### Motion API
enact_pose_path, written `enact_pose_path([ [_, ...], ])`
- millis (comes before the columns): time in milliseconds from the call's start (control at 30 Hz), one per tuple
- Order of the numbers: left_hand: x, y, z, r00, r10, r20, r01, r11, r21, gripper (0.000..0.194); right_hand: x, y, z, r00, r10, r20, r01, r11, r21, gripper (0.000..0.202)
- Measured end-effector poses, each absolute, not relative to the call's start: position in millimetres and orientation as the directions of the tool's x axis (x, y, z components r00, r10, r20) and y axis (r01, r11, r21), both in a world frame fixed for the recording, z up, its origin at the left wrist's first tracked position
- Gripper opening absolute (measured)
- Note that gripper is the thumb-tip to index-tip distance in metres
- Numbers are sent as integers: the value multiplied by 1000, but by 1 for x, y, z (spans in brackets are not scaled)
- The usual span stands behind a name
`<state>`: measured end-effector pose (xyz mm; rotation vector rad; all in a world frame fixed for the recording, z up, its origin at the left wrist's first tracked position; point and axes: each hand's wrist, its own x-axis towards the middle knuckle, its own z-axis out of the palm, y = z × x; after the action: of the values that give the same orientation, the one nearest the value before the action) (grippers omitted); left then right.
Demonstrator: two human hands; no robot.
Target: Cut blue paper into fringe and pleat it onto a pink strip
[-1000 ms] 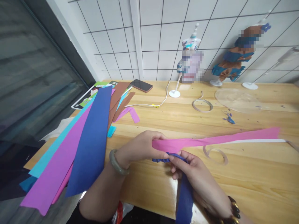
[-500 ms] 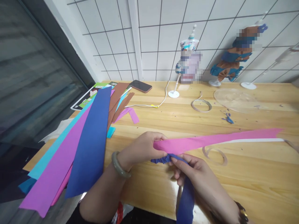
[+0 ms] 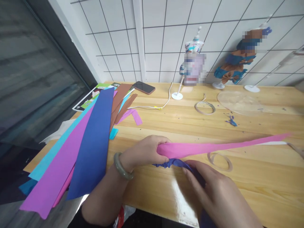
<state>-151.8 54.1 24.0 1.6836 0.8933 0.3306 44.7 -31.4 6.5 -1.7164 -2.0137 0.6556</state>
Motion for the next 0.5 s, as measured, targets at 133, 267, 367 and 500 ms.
enact_pose_path([
  [133,-152,56,22,675,714,-185,383,-124,915,27,46,-34,4,-271,949,162,775,315,-548,20],
  [267,-152,58,20,669,731,-133,368,-171,914,29,40,-38,11,-312,933,178,745,357,-563,18],
  [367,-152,59,20,667,735,-123,357,-170,919,33,30,-41,14,-338,922,189,711,382,-591,20],
  [500,-152,60,20,672,735,-89,341,-200,919,38,20,-42,13,-376,897,233,642,433,-632,18],
])
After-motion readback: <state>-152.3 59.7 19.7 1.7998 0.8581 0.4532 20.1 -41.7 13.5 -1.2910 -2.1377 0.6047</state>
